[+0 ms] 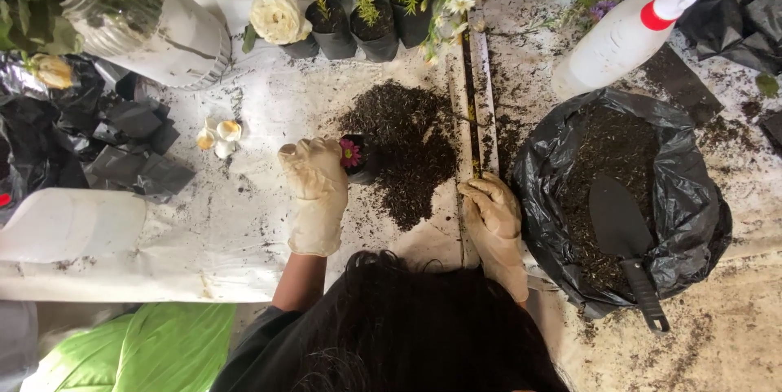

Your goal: The person gathers soil on a white work surface, scoops it into a black plastic pot, and presses it down by hand. They repeat the process to fill the pot with soil.

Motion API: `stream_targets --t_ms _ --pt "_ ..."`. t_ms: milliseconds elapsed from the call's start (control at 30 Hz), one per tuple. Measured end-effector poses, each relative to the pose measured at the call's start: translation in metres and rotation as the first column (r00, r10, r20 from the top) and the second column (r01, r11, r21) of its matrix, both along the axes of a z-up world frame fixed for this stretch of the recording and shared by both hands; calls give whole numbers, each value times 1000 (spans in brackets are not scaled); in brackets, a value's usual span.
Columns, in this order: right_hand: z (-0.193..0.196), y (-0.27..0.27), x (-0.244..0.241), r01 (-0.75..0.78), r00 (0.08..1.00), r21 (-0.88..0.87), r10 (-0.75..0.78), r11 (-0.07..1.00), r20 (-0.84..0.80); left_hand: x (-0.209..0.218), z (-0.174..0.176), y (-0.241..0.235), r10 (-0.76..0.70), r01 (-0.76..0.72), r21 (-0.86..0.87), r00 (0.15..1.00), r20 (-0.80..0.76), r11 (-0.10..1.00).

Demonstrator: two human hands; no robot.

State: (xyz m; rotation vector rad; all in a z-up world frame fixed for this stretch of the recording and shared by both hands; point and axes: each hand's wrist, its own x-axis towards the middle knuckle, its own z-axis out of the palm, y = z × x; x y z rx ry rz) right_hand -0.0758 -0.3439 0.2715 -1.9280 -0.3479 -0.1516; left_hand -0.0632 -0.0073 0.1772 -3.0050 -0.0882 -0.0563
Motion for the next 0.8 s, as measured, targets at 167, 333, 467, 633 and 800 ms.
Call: stream_targets --t_ms 167,333,467,633,800 --pt "10 5 -2 5 1000 18 -5 1000 -16 11 -41 2 89 -90 -98 996 -13 991" --pt "11 8 -9 93 935 344 37 934 -353 4 44 -36 400 -416 -150 908 -125 897" --pt "32 20 -9 153 860 111 -77 982 -504 -5 42 -41 356 -363 -208 932 -72 908" --pt "-4 12 -17 51 996 -51 -55 997 -74 -7 34 -39 280 -268 -273 960 5 924" --pt "19 14 -13 33 996 -46 -36 998 -80 -1 49 -38 309 -280 -391 951 12 877"
